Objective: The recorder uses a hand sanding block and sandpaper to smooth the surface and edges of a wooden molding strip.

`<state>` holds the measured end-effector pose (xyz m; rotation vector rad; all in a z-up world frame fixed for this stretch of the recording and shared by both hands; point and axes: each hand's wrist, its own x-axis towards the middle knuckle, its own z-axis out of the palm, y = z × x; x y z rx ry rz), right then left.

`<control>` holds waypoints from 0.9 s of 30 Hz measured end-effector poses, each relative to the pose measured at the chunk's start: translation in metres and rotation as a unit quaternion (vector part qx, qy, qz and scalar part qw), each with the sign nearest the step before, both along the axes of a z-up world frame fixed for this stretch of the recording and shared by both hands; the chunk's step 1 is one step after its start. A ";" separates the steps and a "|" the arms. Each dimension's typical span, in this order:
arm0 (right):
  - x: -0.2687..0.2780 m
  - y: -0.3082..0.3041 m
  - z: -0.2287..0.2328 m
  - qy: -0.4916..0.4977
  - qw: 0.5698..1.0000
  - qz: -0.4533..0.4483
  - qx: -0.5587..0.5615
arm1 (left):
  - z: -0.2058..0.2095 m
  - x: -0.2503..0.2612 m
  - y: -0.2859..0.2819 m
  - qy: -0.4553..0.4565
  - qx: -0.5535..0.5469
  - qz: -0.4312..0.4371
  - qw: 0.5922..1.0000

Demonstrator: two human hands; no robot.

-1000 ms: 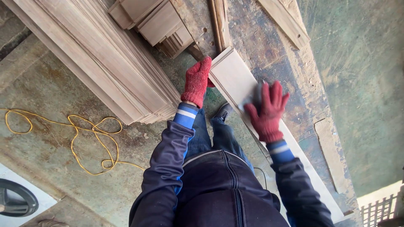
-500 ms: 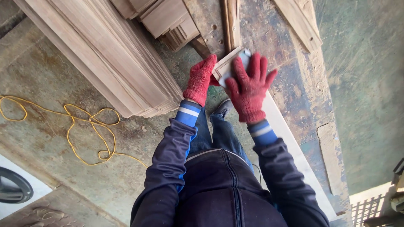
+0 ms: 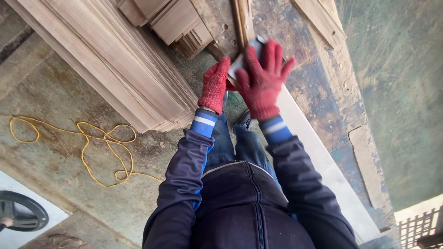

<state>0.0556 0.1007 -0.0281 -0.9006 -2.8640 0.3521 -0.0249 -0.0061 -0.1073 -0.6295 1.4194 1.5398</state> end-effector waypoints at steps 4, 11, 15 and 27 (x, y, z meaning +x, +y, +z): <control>0.008 0.004 0.007 0.037 0.999 0.022 -0.009 | -0.051 0.001 -0.003 0.096 -0.057 -0.053 0.992; 0.267 -0.015 0.044 -0.001 0.990 -0.126 -0.062 | -0.004 -0.008 0.003 0.133 -0.041 -0.085 0.987; 0.285 -0.030 0.055 -0.030 0.990 -0.134 -0.023 | 0.035 -0.019 0.004 0.076 0.002 -0.106 0.992; 0.057 -0.036 0.024 0.077 0.996 -0.011 0.042 | -0.053 -0.030 -0.017 0.021 0.026 -0.134 0.990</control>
